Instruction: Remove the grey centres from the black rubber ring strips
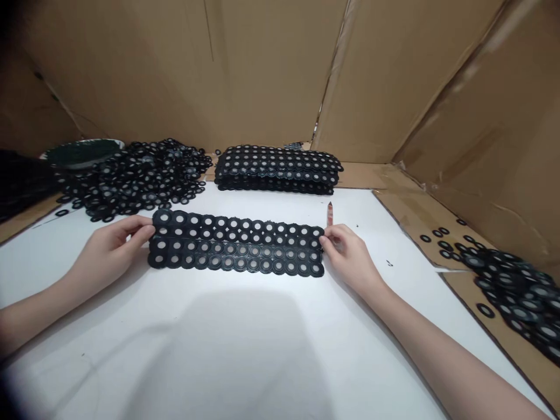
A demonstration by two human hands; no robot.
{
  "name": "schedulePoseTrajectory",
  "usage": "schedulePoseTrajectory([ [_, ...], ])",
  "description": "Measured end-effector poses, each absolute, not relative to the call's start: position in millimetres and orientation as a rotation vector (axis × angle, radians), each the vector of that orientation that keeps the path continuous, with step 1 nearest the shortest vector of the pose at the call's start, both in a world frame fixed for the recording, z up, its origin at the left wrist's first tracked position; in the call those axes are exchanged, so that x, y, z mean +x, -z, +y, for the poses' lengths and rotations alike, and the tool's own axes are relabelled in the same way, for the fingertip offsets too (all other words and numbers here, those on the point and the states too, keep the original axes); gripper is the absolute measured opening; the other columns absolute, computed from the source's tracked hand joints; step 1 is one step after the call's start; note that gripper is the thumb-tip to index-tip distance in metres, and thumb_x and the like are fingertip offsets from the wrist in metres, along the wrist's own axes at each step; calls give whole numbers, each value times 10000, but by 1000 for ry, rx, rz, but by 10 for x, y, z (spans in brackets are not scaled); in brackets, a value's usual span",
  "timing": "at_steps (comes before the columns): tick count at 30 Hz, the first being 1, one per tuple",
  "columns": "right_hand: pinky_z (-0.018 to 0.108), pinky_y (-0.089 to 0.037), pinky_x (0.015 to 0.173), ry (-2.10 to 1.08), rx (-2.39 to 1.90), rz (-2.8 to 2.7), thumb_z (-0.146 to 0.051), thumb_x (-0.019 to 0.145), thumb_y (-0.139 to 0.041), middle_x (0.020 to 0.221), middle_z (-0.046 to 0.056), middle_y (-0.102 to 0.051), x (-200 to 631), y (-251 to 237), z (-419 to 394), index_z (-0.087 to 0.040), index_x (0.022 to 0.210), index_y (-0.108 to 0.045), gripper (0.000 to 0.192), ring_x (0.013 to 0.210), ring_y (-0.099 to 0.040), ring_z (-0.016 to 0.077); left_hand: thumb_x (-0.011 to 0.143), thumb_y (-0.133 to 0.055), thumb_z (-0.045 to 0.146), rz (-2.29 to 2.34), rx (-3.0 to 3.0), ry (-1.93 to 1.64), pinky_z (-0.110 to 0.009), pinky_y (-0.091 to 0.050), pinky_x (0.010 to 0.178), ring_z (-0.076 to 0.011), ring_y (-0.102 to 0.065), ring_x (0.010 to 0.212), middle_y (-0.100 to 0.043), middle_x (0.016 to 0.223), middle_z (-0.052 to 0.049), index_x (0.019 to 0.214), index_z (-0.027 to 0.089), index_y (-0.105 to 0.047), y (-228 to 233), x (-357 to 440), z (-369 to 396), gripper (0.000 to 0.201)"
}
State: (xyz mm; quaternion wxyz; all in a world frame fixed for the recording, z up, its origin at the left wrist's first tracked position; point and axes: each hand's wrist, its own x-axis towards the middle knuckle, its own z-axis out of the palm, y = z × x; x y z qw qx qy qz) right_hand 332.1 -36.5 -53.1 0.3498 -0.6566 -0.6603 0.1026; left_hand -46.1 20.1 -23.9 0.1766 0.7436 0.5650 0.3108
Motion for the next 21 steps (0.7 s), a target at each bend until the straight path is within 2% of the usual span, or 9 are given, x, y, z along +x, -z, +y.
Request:
schedulePoseTrajectory([
  [10, 353, -399, 721, -305, -1772, -1677, -335, 771, -492, 838, 42, -592, 3344, 539, -369, -215, 749, -560, 140, 778, -542, 208, 791, -439, 350, 1560, 2040, -901, -244, -406, 754, -195, -565, 879, -647, 918, 11, 941, 270, -622, 249, -468, 196, 250],
  [21, 344, -402, 739, -316, -1824, -1649, -352, 752, -501, 857, 30, -604, 3350, 537, -373, -222, 735, -567, 147, 803, -549, 205, 795, -456, 332, 1538, 2029, -925, -236, -409, 752, -174, -578, 858, -656, 911, 17, 922, 247, -631, 239, -460, 185, 232],
])
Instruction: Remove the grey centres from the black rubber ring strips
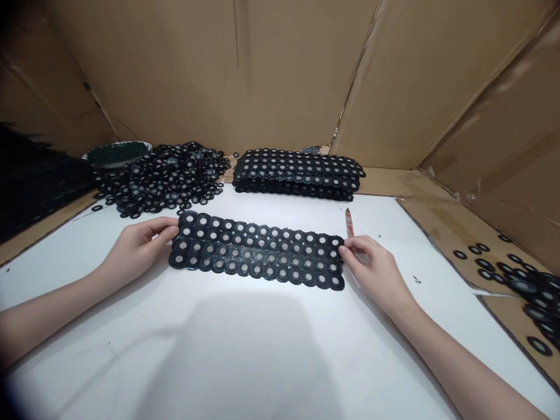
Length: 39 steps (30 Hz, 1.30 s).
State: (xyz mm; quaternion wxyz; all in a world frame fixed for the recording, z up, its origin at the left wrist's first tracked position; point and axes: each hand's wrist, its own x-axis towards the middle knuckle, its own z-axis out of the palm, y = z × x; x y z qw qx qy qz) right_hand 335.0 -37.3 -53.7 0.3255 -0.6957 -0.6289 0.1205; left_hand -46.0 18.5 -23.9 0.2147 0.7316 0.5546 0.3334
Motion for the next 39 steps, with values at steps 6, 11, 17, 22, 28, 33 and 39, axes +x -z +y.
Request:
schedulePoseTrajectory([
  [6, 320, -407, 753, -324, -1870, -1634, -360, 744, -502, 879, 10, -612, 3345, 522, -382, -224, 725, -570, 153, 827, -557, 194, 812, -447, 320, 1512, 2035, -927, -253, -411, 758, -182, -573, 874, -649, 960, -3, 978, 226, -618, 248, -445, 183, 256],
  [11, 326, -405, 763, -336, -1866, -1629, -366, 742, -500, 870, 11, -611, 3347, 526, -380, -226, 734, -570, 156, 827, -559, 196, 815, -443, 321, 1496, 2042, -934, -260, -410, 755, -182, -570, 872, -642, 967, -4, 991, 233, -606, 256, -457, 183, 255],
  [17, 317, -412, 745, -338, -1861, -1628, -367, 740, -505, 857, 11, -612, 3342, 519, -380, -225, 728, -573, 158, 802, -563, 191, 813, -439, 330, 1505, 2030, -924, -270, -404, 717, -177, -565, 816, -633, 892, -5, 976, 233, -588, 258, -467, 183, 241],
  [22, 319, -408, 749, -350, -1876, -1613, -361, 737, -509, 864, 8, -614, 3333, 510, -381, -226, 721, -571, 149, 815, -562, 191, 811, -444, 311, 1486, 2020, -938, -258, -399, 714, -165, -557, 805, -621, 874, 3, 912, 227, -584, 263, -454, 188, 192],
  [28, 324, -403, 755, -345, -1875, -1623, -361, 739, -508, 862, 5, -614, 3342, 518, -380, -228, 716, -570, 149, 815, -560, 191, 813, -446, 296, 1476, 2018, -945, -254, -400, 713, -158, -555, 799, -617, 866, 4, 913, 223, -584, 254, -442, 187, 185],
  [33, 327, -404, 753, -336, -1870, -1629, -367, 737, -509, 866, 9, -615, 3349, 528, -382, -229, 725, -573, 153, 814, -561, 194, 818, -441, 291, 1476, 2036, -939, -256, -402, 708, -158, -556, 793, -621, 864, 6, 947, 232, -589, 248, -442, 183, 204],
  [39, 326, -404, 755, -329, -1871, -1631, -366, 737, -508, 875, 8, -615, 3359, 539, -377, -228, 730, -573, 153, 823, -562, 193, 816, -451, 290, 1473, 2027, -957, -253, -405, 726, -156, -560, 813, -624, 877, 9, 952, 241, -595, 250, -448, 169, 204],
])
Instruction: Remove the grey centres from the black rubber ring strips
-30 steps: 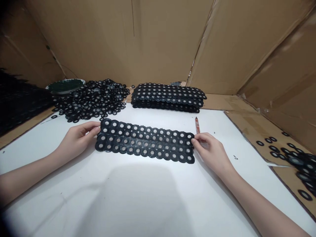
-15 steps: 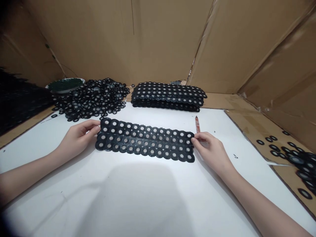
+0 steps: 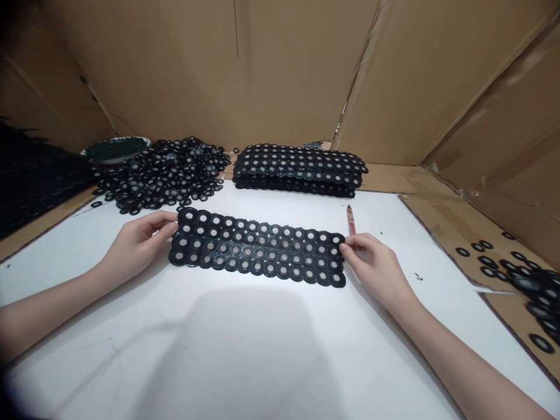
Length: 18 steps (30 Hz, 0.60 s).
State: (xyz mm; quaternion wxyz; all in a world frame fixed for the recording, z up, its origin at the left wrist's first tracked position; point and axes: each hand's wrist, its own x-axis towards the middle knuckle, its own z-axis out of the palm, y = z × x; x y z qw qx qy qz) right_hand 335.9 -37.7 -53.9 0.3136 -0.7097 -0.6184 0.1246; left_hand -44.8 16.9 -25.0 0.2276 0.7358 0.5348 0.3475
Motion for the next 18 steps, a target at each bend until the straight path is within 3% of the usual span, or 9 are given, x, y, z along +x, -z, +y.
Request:
schedulePoseTrajectory([
  [8, 314, -405, 756, -337, -1877, -1609, -362, 735, -510, 867, 10, -611, 3334, 518, -384, -224, 727, -572, 152, 810, -560, 186, 764, -507, 346, 1412, 1775, -991, -276, -439, 668, -176, -572, 747, -631, 812, -16, 880, 201, -596, 223, -407, 176, 206],
  [18, 337, -417, 730, -296, -1833, -1668, -370, 745, -487, 861, 32, -614, 3368, 550, -376, -219, 725, -573, 175, 800, -567, 207, 740, -563, 299, 1251, 1497, -1002, -242, -404, 564, -124, -524, 596, -559, 620, 14, 773, 178, -572, 259, -423, 211, 126],
])
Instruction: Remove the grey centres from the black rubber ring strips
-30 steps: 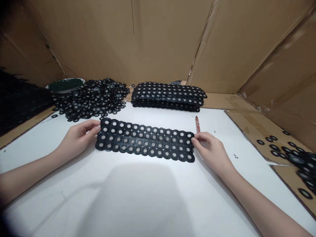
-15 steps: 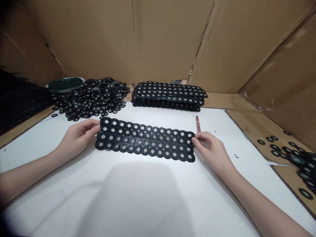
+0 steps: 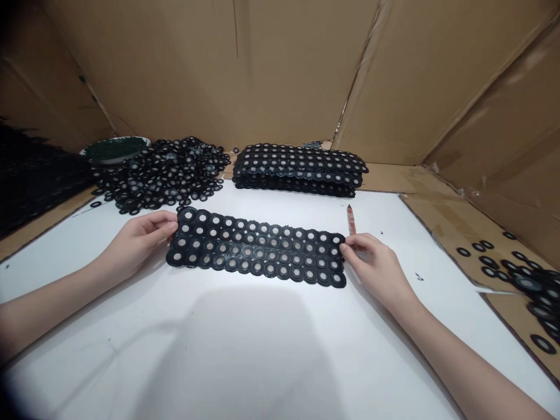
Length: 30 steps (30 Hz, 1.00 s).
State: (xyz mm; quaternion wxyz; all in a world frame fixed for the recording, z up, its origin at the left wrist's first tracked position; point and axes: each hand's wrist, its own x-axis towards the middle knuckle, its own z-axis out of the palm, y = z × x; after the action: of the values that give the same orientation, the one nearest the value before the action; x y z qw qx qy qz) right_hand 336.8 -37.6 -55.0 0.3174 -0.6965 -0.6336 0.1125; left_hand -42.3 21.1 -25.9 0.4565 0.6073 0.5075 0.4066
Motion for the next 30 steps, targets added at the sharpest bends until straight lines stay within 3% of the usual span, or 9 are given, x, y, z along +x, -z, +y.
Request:
schedulePoseTrajectory([
  [10, 336, -405, 757, -321, -1853, -1638, -360, 736, -505, 875, 20, -611, 3366, 548, -375, -225, 729, -570, 150, 818, -563, 201, 737, -574, 259, 1162, 1376, -984, -253, -416, 609, -122, -533, 626, -567, 655, 9, 783, 181, -582, 304, -441, 248, 91],
  [30, 336, -405, 757, -319, -1847, -1642, -366, 737, -500, 889, 23, -607, 3363, 543, -372, -224, 716, -561, 156, 828, -558, 206, 759, -535, 306, 1192, 1480, -934, -243, -396, 536, -117, -492, 562, -532, 601, 13, 744, 189, -545, 308, -433, 236, 118],
])
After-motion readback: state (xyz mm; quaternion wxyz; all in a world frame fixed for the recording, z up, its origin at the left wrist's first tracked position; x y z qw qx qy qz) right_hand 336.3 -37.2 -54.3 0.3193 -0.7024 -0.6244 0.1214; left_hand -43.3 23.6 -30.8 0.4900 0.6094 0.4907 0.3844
